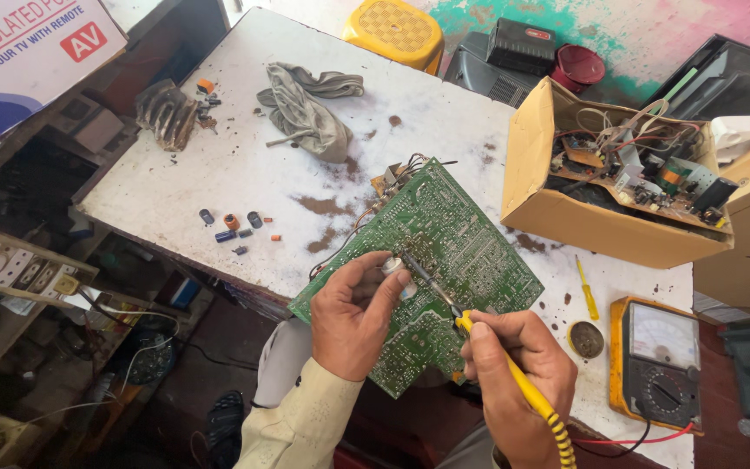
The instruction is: The person sits at a cluttered repair bench holding a soldering iron and works on a green circuit board, holding a component against the board while heating its solder joints. They retrieve parts from a drawer, continue soldering, and finally use a magnifying glass to view the board while touching it with the iron.
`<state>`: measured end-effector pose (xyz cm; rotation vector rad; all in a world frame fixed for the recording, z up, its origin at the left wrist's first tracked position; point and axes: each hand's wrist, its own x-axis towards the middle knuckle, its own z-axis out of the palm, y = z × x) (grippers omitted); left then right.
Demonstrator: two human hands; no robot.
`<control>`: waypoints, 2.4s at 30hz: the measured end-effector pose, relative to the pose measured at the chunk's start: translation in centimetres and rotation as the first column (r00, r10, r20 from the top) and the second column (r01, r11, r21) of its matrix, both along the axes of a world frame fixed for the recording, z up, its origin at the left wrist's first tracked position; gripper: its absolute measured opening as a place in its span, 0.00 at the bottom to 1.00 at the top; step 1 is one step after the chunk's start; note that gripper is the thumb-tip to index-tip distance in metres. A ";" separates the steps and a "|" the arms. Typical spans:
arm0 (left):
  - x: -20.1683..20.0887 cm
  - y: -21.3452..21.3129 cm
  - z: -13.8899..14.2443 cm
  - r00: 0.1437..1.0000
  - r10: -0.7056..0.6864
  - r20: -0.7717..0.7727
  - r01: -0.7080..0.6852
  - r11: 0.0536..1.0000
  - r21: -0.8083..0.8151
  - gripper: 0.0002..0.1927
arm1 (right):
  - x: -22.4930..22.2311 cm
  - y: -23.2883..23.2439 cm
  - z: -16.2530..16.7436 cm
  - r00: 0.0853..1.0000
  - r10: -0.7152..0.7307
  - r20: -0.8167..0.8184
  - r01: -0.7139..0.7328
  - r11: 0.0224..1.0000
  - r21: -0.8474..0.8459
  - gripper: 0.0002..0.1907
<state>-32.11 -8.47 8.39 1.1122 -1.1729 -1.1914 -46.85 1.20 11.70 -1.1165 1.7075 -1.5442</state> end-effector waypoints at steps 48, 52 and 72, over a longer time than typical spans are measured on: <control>0.2 0.1 0.3 0.999 -0.037 -0.028 0.037 0.999 0.015 0.15 | -1.9 2.4 0.7 0.996 -0.038 -0.082 0.039 0.999 0.005 0.07; -0.1 0.2 0.5 1.000 -0.007 -0.011 0.007 1.000 0.027 0.15 | -1.8 2.2 0.6 0.998 -0.024 -0.054 0.025 1.000 0.009 0.07; -0.4 0.2 0.6 0.999 0.034 0.023 -0.034 0.999 0.012 0.16 | -0.5 0.3 1.3 0.998 0.043 -0.037 -0.043 0.999 -0.013 0.08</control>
